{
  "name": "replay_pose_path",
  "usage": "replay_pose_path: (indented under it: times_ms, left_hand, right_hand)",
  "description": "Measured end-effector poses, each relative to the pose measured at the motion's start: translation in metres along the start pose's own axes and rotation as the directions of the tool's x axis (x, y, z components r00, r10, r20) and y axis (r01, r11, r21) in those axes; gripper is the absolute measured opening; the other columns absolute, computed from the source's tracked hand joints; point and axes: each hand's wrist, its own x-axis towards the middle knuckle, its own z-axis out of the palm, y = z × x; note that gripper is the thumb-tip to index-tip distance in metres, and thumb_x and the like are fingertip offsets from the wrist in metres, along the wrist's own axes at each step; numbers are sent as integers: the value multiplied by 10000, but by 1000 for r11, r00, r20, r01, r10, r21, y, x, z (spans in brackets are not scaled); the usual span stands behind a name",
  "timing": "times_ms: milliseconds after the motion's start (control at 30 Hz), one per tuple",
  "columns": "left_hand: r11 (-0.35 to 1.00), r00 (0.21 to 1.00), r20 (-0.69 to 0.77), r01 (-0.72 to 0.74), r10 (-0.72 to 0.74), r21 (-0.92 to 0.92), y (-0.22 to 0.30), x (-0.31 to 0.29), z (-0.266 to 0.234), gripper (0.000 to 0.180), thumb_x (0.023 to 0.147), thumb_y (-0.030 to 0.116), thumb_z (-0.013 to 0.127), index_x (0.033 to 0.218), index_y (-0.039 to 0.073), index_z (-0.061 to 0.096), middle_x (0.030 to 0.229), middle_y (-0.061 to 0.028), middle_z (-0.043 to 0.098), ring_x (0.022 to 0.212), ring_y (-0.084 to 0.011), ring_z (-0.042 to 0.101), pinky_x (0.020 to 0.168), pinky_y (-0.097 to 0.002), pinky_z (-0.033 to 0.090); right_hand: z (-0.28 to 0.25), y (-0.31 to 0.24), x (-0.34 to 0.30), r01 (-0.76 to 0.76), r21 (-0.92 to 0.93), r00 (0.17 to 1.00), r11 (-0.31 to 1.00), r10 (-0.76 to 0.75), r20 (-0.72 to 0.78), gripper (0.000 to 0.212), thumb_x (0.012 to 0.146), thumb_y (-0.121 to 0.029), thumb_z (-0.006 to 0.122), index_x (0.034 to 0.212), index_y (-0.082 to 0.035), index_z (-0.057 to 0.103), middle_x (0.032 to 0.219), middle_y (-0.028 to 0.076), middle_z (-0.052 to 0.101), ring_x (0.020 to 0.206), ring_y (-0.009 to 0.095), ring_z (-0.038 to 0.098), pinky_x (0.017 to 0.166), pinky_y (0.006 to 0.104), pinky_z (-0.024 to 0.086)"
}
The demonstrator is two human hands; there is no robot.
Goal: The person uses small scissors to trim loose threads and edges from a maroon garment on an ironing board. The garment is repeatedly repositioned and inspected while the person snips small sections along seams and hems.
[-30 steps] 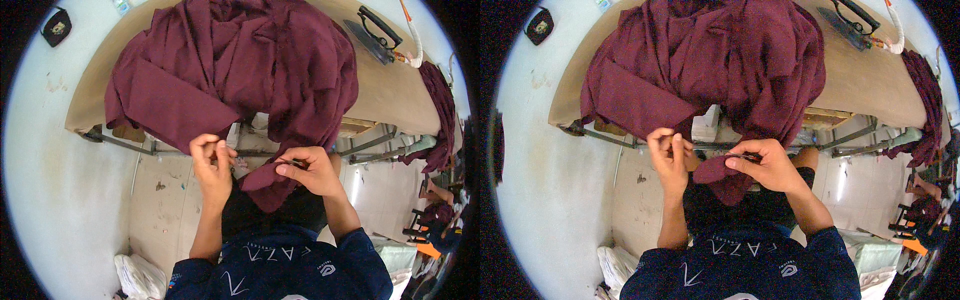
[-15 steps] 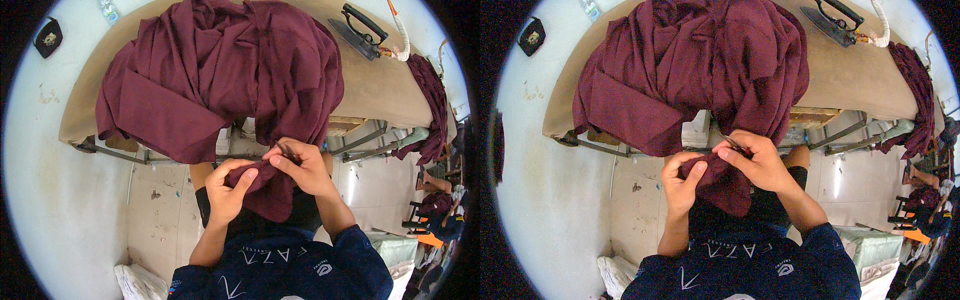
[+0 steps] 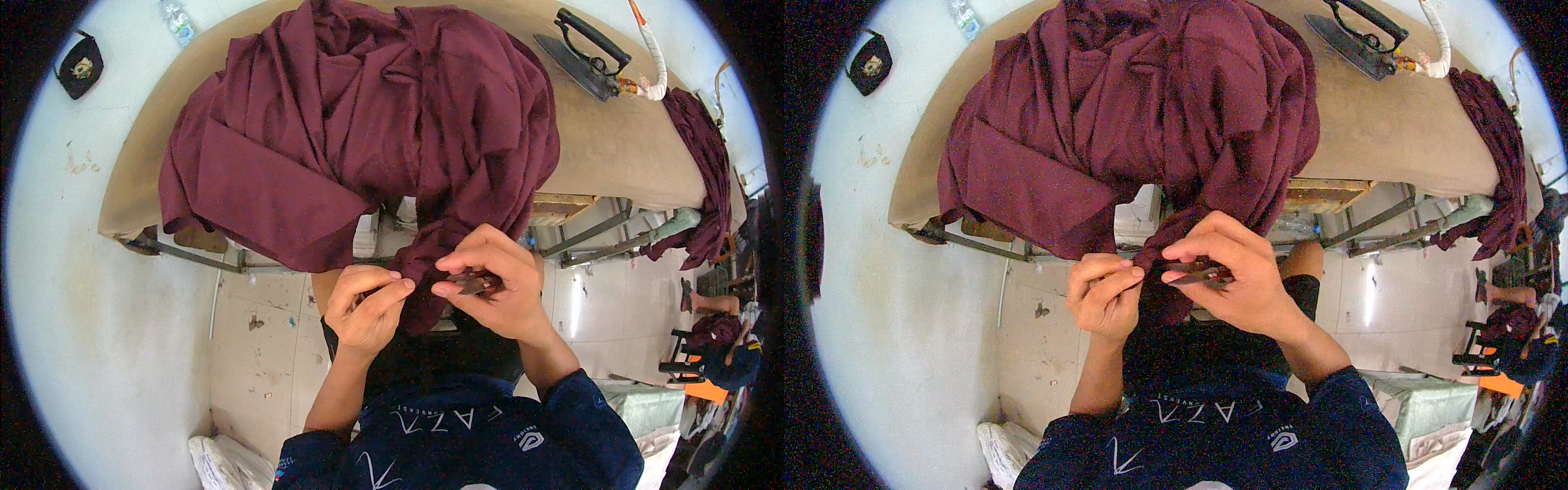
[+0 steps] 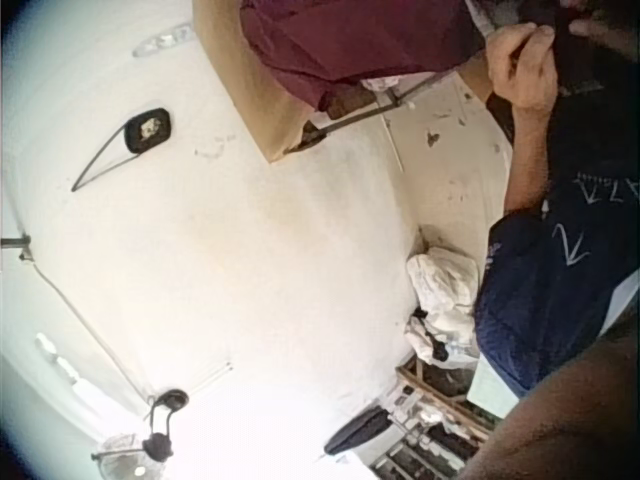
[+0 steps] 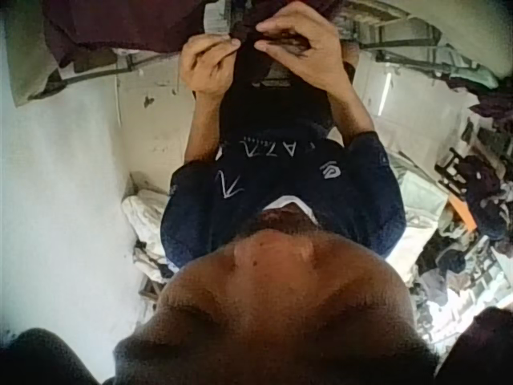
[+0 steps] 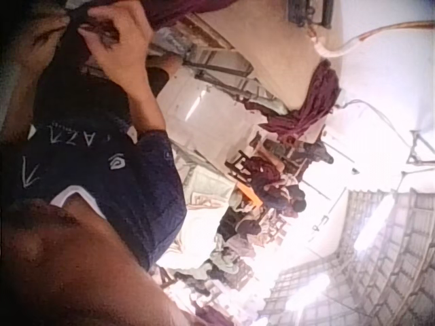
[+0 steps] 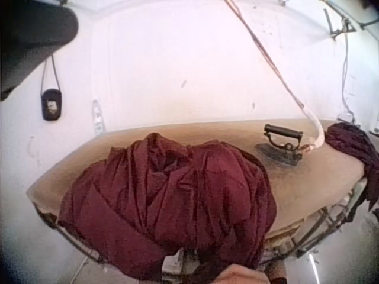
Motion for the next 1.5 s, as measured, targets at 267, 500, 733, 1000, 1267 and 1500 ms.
replay_pose_path:
  times_ms: [267,500,733,1000,1267,1500]
  left_hand:
    - [783,838,247,543,-486,-304,10,4,-5,215,756,-77,783,929,-3,679,885,-77,652,777,-123,635,684,-246,503]
    - [-98,399,519,715,-756,-693,26,-9,-3,155,954,109,658,1073,31,597,988,-57,675,818,-86,633,745,-235,515]
    - [-120,407,461,634,-788,-764,23,-7,1,136,989,106,600,1104,41,566,1002,-77,676,881,-110,656,782,-255,540]
    - [-154,422,494,621,-761,-768,20,-7,2,184,972,48,612,1146,23,557,1014,-90,679,887,-117,663,774,-252,551]
    - [-71,493,421,581,-761,-811,19,-8,4,190,964,20,614,1146,14,559,1042,-98,686,908,-114,665,795,-246,546]
    - [-78,479,437,601,-762,-795,21,-7,9,183,957,15,625,1126,27,555,1035,-74,679,883,-90,648,769,-236,538]
  right_hand:
    - [0,26,11,21,125,979,992,-46,201,195,826,-83,764,1007,-28,718,811,56,666,689,157,615,564,241,460]
    - [-2,14,2,-524,468,846,712,499,188,206,953,-190,670,983,13,684,809,1,655,676,65,540,609,218,410]
    - [15,-2,-5,-309,218,942,926,330,-66,228,810,-74,806,997,-31,682,834,30,658,717,48,552,636,207,430]
    - [4,27,-6,-478,399,871,782,481,101,143,908,-79,718,1023,-17,660,875,-16,649,787,40,565,700,209,448]
    - [-16,-15,-7,-174,-42,980,984,169,-109,429,810,-69,773,1212,-25,630,980,60,576,801,147,583,719,244,466]
    - [-6,-24,-21,-122,-204,993,971,117,-33,336,799,-129,802,1127,-88,738,899,67,585,707,166,586,609,272,469]
